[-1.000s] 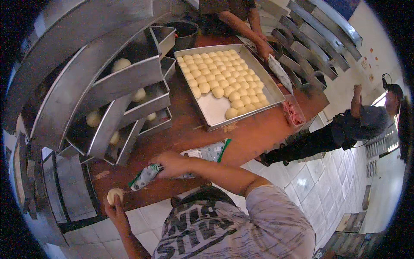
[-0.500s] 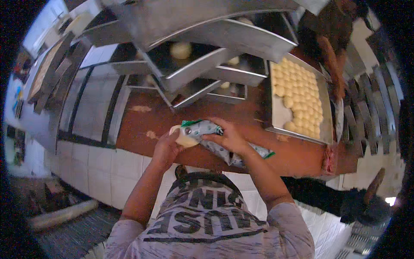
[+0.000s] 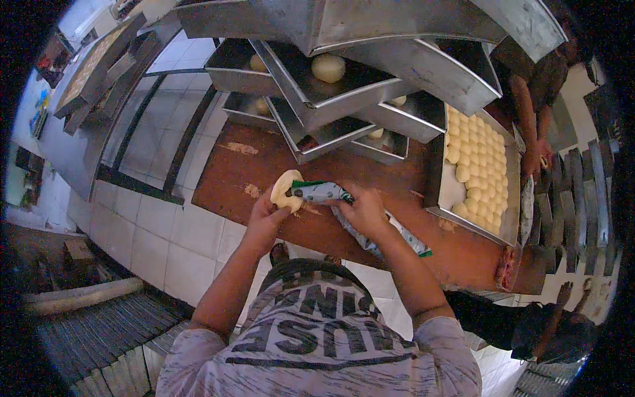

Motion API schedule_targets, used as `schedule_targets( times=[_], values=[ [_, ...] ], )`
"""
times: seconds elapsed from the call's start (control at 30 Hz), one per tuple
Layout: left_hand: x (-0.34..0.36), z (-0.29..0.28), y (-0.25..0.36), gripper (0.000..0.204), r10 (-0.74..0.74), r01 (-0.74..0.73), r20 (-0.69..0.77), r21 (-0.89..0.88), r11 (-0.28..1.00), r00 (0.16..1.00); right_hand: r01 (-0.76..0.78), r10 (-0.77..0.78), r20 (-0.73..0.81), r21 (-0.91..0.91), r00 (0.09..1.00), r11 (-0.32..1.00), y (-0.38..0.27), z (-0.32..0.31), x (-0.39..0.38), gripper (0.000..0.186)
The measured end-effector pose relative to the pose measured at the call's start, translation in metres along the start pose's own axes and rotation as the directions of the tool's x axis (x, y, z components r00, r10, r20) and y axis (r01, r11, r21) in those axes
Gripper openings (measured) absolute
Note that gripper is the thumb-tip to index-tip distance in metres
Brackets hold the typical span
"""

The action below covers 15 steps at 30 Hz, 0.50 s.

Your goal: The person prepares bread dough by hand, taking dough balls from a tray, flattening them, adding a filling from a small bowl, and placing the filled balls onto a baking tray. They also use a brush to apply a liquid to a baking tray.

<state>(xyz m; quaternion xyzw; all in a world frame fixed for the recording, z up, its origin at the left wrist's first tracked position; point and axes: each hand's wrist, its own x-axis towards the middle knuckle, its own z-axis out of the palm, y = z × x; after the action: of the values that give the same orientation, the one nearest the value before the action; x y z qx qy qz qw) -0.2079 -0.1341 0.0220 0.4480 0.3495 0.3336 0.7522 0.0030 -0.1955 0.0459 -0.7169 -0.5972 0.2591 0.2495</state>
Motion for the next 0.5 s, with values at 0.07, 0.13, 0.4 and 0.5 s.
schedule_targets(
  times=[0.07, 0.13, 0.4, 0.5],
  values=[
    [0.000, -0.004, 0.000, 0.050, 0.006, -0.007, 0.025, 0.015, 1.000, 1.000, 0.034, -0.035, -0.053, -0.026, 0.998, 0.999, 0.003, 0.003, 0.000, 0.042],
    [-0.003, -0.011, 0.006, 0.054, 0.056, -0.060, -0.074, -0.058, 0.997, 0.996, 0.089, -0.095, -0.053, -0.114, 0.994, 0.990, 0.002, 0.003, -0.001, 0.045],
    [-0.035, 0.014, 0.043, 0.062, 0.141, -0.137, 0.137, -0.041, 0.990, 0.980, 0.378, -0.382, -0.236, -0.063, 0.894, 0.924, -0.062, -0.034, -0.006, 0.059],
    [-0.044, 0.057, 0.069, 0.060, 0.140, -0.181, 0.205, 0.196, 0.964, 0.969, 0.550, -0.547, -0.233, -0.058, 0.804, 0.833, -0.063, -0.048, -0.008, 0.050]
  ],
)
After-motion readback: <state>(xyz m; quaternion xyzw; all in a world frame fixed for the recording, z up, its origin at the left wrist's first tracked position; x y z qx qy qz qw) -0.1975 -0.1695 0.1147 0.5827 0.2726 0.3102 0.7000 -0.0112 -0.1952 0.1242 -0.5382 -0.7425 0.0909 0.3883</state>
